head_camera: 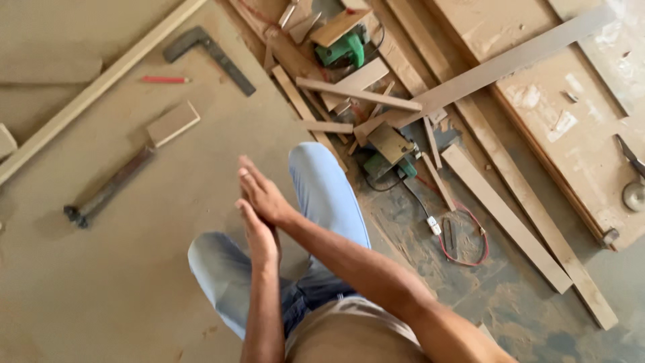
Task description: The person marks a line on a small wooden piece using a pencil and then cuts the piece using a circular saw.
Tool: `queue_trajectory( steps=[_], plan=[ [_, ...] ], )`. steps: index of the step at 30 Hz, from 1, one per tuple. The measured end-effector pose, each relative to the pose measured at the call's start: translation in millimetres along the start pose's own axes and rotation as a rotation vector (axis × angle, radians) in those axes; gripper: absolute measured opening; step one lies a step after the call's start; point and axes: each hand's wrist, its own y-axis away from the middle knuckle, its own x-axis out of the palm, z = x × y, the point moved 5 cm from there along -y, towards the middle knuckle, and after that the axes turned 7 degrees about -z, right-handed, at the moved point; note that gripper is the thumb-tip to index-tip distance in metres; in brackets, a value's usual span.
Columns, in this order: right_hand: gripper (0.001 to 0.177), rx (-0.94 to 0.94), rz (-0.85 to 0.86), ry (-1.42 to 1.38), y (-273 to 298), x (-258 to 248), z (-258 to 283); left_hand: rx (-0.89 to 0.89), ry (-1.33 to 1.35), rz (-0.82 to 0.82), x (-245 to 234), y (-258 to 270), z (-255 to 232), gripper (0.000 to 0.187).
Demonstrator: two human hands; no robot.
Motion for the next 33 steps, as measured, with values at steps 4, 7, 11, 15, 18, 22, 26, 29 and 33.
queue_trajectory(
  steps=[4, 7, 11, 15, 18, 22, 26, 29, 33],
  plan=[
    [0.068, 0.057, -0.067, -0.008, 10, -9, -9, 0.042, -0.177, -0.036, 1, 10, 1, 0.084],
    [0.076, 0.219, 0.084, -0.3, 23, 9, -5, 0.123, -0.166, -0.066, -10, -3, 9, 0.084],
    [0.08, 0.115, 0.295, -0.071, 53, 32, 20, 0.105, 0.033, -0.185, -65, -44, 23, 0.078],
    [0.076, 0.196, 0.267, -0.448, 34, 23, 33, 0.086, 0.219, -0.198, -73, -66, 28, 0.064],
    [0.071, 0.315, 0.355, -1.023, 32, 22, 30, 0.112, 0.365, -0.037, -62, -56, 24, 0.044],
    [0.073, 0.405, 0.431, -1.209, 32, 22, 18, 0.033, 0.415, -0.183, -56, -55, 35, 0.018],
    [0.056, 0.422, 0.304, -1.016, 39, 17, 1, -0.109, 0.455, -0.278, -59, -54, 51, 0.018],
    [0.051, 0.431, 0.278, -1.014, 42, 13, -4, -0.184, 0.49, -0.249, -56, -56, 58, 0.027],
    [0.064, 0.414, 0.266, -0.826, 38, 2, -5, -0.161, 0.392, -0.273, -59, -48, 54, 0.033]
  ],
)
